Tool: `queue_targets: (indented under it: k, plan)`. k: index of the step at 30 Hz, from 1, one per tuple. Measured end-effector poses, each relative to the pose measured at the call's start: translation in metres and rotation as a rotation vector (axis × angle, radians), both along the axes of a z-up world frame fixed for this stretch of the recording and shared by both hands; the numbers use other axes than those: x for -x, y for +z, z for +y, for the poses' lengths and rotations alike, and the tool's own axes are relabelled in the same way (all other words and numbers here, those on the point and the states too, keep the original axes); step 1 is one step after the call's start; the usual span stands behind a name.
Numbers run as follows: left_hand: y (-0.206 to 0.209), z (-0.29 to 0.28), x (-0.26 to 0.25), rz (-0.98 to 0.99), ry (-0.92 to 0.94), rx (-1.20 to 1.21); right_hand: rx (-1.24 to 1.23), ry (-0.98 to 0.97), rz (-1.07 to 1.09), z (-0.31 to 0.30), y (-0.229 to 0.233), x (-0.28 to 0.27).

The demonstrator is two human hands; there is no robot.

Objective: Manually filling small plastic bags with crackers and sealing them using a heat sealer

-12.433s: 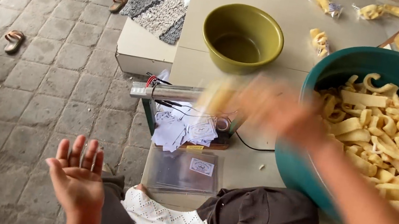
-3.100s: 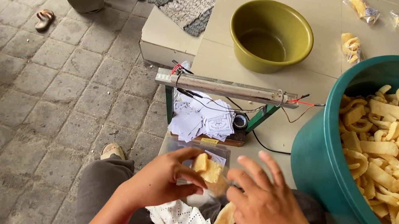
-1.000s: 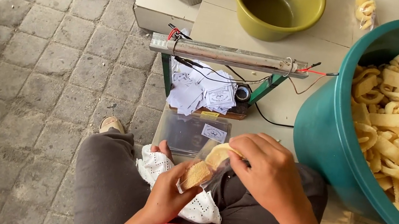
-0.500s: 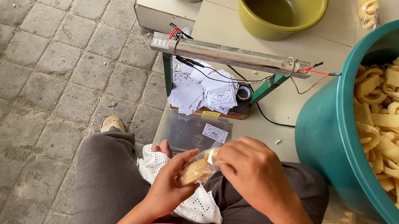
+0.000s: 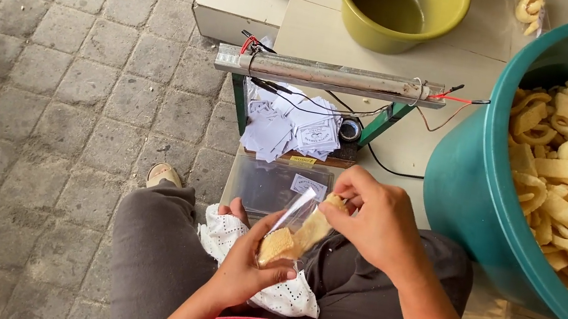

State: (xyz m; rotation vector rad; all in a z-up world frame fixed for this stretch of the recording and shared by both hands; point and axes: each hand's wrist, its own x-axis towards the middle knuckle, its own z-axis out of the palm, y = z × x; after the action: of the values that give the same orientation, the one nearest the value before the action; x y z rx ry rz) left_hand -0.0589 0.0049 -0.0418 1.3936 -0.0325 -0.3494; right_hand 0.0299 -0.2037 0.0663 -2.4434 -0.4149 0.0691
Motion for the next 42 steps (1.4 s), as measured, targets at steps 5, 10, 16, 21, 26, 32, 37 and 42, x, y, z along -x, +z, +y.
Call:
queue_targets:
  k: [5,10,16,21,26,32,37,42]
  plan:
    - [-0.011,-0.004,0.002,0.102,-0.103,0.106,-0.132,0.139,-0.003,0.004,-0.009,-0.001]
    - [-0.009,-0.005,-0.006,0.256,0.059,0.267,-0.06,0.28,0.12,-0.006,0.006,0.004]
    - [-0.01,-0.005,-0.005,0.422,-0.477,0.492,0.203,0.389,-0.056,-0.014,-0.018,0.019]
    - [-0.008,-0.002,0.003,0.371,-0.561,0.42,-0.055,0.348,0.038,-0.078,0.025,0.006]
    - [-0.022,0.01,-0.001,0.193,-0.418,0.609,0.382,-0.459,0.051,-0.18,0.075,-0.033]
    - [-0.01,0.01,-0.021,0.17,-0.241,0.624,1.077,-0.489,0.569,-0.232,0.03,-0.053]
    - [-0.018,0.012,-0.024,0.216,-0.144,0.322,1.07,-0.687,0.291,-0.231,0.048,-0.042]
    - [0.003,0.01,-0.022,0.129,-0.206,0.098,-0.252,-0.504,-0.345,-0.177,0.03,-0.006]
